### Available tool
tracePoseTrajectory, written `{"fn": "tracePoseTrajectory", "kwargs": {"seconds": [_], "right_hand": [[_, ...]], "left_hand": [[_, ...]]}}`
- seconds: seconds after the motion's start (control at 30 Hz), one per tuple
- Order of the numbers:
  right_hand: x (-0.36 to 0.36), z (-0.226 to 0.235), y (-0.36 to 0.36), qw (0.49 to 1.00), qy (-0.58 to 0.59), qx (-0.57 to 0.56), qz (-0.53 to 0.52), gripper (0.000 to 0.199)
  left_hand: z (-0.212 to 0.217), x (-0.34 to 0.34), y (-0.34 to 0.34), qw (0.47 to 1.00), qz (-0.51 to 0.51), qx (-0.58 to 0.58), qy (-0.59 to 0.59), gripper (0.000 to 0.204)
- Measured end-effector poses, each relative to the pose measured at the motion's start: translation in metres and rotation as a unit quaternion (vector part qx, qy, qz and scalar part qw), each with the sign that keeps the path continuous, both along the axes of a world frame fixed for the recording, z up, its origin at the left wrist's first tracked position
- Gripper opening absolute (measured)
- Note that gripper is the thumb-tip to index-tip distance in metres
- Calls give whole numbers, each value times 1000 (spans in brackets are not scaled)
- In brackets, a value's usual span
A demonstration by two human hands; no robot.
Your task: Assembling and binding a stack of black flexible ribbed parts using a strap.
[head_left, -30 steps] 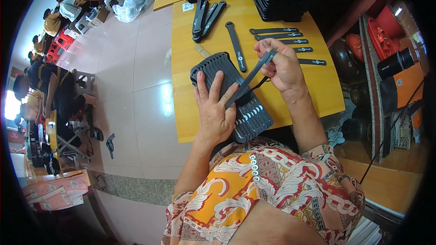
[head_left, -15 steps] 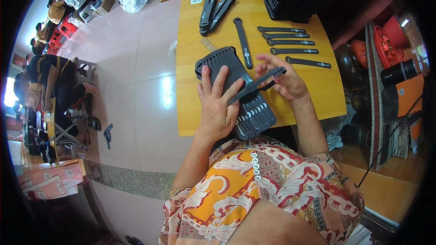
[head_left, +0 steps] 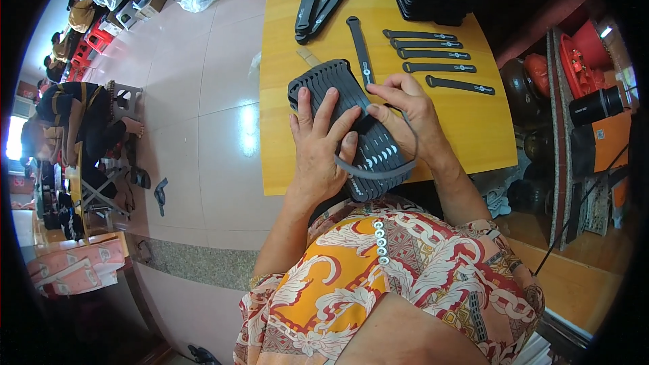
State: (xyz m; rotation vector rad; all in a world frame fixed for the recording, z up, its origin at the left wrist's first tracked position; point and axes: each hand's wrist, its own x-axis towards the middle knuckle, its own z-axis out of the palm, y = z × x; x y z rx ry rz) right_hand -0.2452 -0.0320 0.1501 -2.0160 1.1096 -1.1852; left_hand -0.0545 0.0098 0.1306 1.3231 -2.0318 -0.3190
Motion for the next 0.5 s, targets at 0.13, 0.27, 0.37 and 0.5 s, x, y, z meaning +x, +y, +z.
{"fn": "tracePoseTrajectory", "kwargs": {"seconds": [0.13, 0.27, 0.37, 0.5], "right_hand": [[7, 11, 2, 999, 51, -10, 2, 27], [7, 12, 2, 993, -12, 116, -8, 35], [-4, 25, 5, 999, -40, 1, 1, 38], [-36, 53, 11, 989, 34, -60, 134, 37]], "left_hand": [[2, 1, 0, 1000, -2, -12, 8, 37], [4, -2, 0, 1000, 11, -3, 29, 43], [7, -2, 2, 1000, 23, 5, -6, 44], [10, -4, 2, 999, 24, 4, -23, 43]]}}
